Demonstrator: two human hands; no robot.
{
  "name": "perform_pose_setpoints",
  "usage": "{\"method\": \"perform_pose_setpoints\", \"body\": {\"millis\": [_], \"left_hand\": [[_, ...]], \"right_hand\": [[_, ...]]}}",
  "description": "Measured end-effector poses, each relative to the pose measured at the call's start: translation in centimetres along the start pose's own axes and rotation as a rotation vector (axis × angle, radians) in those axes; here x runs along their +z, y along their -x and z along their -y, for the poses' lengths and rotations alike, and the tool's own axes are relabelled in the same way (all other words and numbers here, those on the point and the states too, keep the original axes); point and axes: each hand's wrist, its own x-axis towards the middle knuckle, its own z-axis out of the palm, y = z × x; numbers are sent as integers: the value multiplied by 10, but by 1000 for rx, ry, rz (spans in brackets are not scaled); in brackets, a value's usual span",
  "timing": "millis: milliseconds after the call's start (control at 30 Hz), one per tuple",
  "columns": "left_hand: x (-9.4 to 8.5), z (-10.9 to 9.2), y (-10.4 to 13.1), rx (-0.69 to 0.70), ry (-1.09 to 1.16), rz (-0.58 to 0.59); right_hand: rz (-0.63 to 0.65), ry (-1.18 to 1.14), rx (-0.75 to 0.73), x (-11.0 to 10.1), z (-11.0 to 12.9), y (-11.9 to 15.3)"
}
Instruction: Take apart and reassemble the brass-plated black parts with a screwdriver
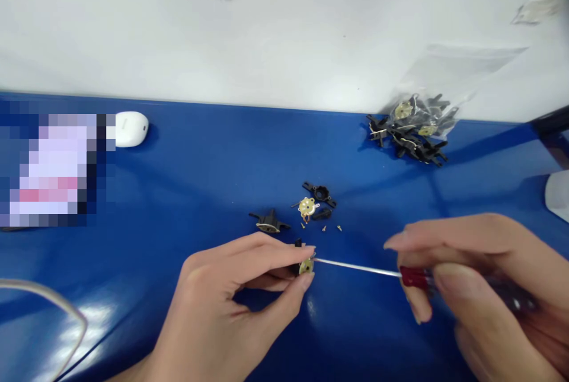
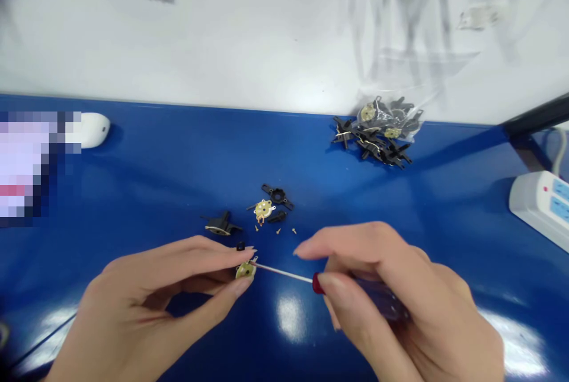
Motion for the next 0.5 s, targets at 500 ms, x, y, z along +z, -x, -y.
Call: {"method": "perform_pose_setpoints", "body": {"millis": [500], "left_hand": [[-4, 1, 1, -2, -19, -10]], "right_hand": [[-28, -3, -11, 4, 8, -1]]}}
